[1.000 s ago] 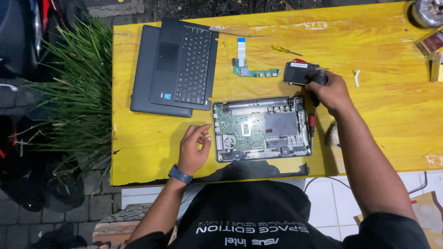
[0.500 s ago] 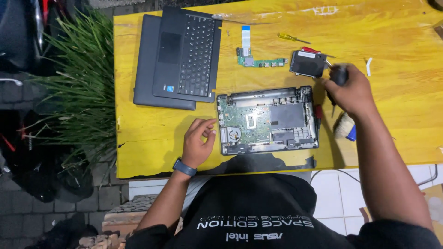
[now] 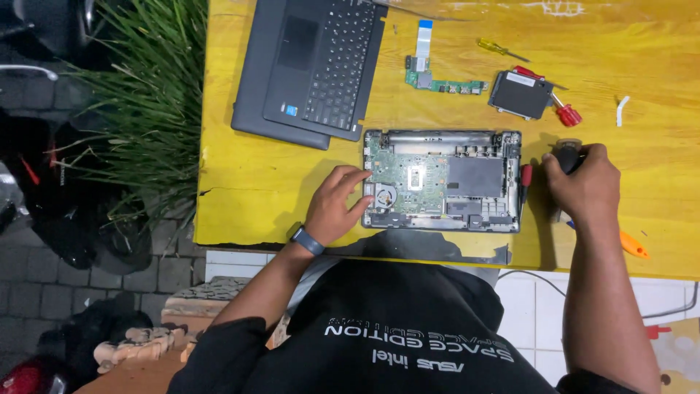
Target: Cleaning a laptop hard drive with an air blower and performing maintenance on the laptop chassis using a screwdriver.
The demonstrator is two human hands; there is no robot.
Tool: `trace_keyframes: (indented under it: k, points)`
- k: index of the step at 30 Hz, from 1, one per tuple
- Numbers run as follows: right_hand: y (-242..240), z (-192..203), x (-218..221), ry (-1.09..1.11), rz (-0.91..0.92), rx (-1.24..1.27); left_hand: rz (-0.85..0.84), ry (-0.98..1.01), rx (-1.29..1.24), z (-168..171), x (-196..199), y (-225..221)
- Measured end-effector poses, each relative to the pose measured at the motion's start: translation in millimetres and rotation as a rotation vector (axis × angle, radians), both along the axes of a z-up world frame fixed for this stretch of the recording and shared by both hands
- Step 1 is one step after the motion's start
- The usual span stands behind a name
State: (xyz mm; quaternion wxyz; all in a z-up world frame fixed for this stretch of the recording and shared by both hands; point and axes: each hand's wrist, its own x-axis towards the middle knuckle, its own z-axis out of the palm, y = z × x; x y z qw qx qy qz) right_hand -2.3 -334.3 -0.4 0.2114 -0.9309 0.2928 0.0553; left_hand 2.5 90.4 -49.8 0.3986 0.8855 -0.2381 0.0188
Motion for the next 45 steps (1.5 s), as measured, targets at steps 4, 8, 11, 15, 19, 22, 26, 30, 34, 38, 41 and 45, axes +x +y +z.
trace_keyframes:
  k: [4, 8, 11, 15, 19, 22, 26, 30, 34, 38, 41, 45]
  points:
    - [-3.1, -11.7, 1.1, -0.06, 0.056, -0.053, 0.01, -0.027, 0.015, -3.0, 0.0, -0.4]
    - [-1.5, -17.1, -8.8, -0.209, 0.118, -0.108, 0.046, 0.004, 0.022, -2.9, -1.4, -2.6]
    - [-1.2, -12.2, -24.1, -0.336, 0.168, -0.103, 0.08, 0.035, 0.036, -4.0, -0.4, -5.6]
    - [-30.5, -23.0, -60.5, -0.487, 0.263, -0.157, 0.098, 0.04, 0.029, -0.7, 0.9, -8.4]
    - [-60.1, -55.8, -100.7, -0.471, 0.236, -0.254, 0.071, 0.037, 0.028, 2.7, 2.5, -9.5]
    - [-49.3, -60.9, -115.8, -0.593, 0.239, -0.359, 0.061, -0.026, -0.012, 6.0, 6.9, -14.7]
    - [9.2, -38.0, -109.6, -0.585, 0.189, -0.129, 0.13, -0.017, 0.064, 2.3, 8.7, -16.6]
    - [35.4, -49.7, -92.3, -0.438, 0.242, -0.197, 0.128, -0.019, -0.022, 8.3, 9.2, -17.5]
    - [38.1, -47.7, -77.3, -0.388, 0.32, -0.318, 0.147, -0.009, -0.032, 13.4, 9.1, -17.3]
    - [31.6, -60.1, -71.7, -0.37, 0.291, -0.419, 0.144, -0.028, -0.032, 7.9, 9.3, -16.5]
    - [25.3, -66.8, -72.4, -0.332, 0.258, -0.415, 0.139, -0.028, -0.037, 6.5, 8.5, -15.3]
    - [16.5, -78.9, -71.6, -0.259, 0.237, -0.413, 0.135, -0.031, -0.044, 7.0, 9.5, -16.1]
